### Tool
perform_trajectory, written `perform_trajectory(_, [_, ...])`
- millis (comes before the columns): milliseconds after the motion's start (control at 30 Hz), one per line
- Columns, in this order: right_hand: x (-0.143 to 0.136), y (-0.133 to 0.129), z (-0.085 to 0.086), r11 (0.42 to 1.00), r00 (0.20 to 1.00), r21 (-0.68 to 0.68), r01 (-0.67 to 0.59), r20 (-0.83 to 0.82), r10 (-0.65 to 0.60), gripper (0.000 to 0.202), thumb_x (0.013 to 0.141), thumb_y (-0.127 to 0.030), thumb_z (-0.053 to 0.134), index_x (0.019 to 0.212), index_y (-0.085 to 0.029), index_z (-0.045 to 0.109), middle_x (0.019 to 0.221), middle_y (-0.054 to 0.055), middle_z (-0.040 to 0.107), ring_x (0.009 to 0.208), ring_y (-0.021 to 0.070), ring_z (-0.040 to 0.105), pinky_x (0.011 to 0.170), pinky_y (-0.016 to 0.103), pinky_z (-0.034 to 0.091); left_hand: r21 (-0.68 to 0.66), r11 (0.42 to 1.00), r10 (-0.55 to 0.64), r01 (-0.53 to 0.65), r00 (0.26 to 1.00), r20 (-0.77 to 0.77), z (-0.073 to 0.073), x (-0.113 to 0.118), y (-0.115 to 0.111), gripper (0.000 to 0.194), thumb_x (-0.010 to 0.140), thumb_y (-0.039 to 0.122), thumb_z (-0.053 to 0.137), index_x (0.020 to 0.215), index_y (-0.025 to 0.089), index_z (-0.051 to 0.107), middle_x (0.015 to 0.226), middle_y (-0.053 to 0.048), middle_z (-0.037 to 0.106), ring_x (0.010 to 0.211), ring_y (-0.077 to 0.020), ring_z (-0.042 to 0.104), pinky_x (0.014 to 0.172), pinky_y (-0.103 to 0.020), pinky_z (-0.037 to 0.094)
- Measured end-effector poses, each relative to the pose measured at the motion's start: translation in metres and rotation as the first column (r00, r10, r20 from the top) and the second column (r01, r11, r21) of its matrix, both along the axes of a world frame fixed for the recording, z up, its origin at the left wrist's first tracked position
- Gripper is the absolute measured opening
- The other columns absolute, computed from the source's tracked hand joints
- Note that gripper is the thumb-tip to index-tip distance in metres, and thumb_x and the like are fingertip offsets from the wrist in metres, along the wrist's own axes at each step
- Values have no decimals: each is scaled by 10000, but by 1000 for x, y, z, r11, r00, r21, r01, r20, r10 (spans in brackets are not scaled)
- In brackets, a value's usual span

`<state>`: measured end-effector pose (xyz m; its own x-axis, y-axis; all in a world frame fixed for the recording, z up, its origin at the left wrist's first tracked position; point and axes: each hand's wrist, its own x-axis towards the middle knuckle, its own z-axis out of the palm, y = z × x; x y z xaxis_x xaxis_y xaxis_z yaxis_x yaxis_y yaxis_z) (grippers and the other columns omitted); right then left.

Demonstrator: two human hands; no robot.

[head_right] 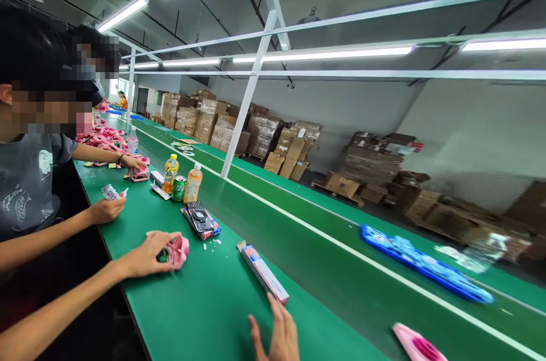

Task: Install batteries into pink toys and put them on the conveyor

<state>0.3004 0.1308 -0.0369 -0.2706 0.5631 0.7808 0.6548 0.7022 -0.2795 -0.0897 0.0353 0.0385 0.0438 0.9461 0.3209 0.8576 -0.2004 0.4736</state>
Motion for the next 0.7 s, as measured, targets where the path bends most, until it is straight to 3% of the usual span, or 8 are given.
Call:
perform_trajectory(100, [-28,-53,-3,964,982,-186,-191,-48,185,590,979,-560,471,1495,-283,400,1238,142,602,874,255,683,722,402,628,24,995,-93,92,995,42,-17,85,-32,759,874,564,673,1522,272,408,1387,-99,607,1309,-307,525,1220,-572,211])
perform_trajectory(167, [-33,-73,0,934,970,-263,-242,-54,236,519,1008,-505,447,1484,-299,432,1265,117,612,954,246,694,786,371,624,60,988,-150,144,984,93,-22,135,-49,805,885,596,652,1560,293,338,1406,-107,587,1338,-327,504,1220,-614,199])
perform_trajectory(267, [-23,-80,14,910,969,-344,-233,1,249,412,1046,-400,409,1436,-310,503,1263,66,655,1099,229,679,915,337,589,93,987,-149,132,965,213,-28,170,-65,717,1012,518,468,1616,299,152,1578,-119,417,1460,-314,375,1214,-548,280])
perform_trajectory(333, [-16,-82,27,926,978,-335,-175,49,202,428,1044,-415,420,1450,-301,496,1244,71,665,1094,237,678,898,354,593,87,996,-11,-14,960,281,-34,162,-69,590,1065,406,338,1614,281,161,1582,-117,404,1460,-293,365,1197,-520,314])
perform_trajectory(400, [-19,-89,40,970,994,-232,-78,62,94,480,1022,-465,464,1467,-286,478,1286,108,632,1145,285,635,923,435,577,61,993,84,-104,960,269,-37,138,-68,510,1041,389,412,1534,264,368,1466,-117,509,1375,-305,440,1161,-528,341])
perform_trajectory(500, [-50,-107,54,992,999,-117,-37,30,41,423,1007,-414,510,1416,-304,521,1309,114,612,1196,305,577,986,494,523,19,998,-67,65,984,164,-32,103,-62,370,891,406,695,1233,284,626,1298,-60,575,1230,-289,512,1076,-460,397])
perform_trajectory(600, [-95,-115,60,955,990,-273,-118,44,135,345,1000,-375,501,1320,-298,603,1177,97,689,1051,286,647,885,445,552,-25,982,-181,186,972,148,-19,91,-58,232,855,327,740,1051,257,637,1170,-18,598,1123,-242,543,996,-387,413])
perform_trajectory(700, [-125,-108,63,833,962,-506,-225,19,272,280,950,-381,530,1117,-245,708,1018,86,749,908,279,695,805,405,559,-69,983,-153,171,964,218,-15,100,-56,178,873,239,666,1038,224,601,1120,-29,624,1076,-236,563,974,-378,424])
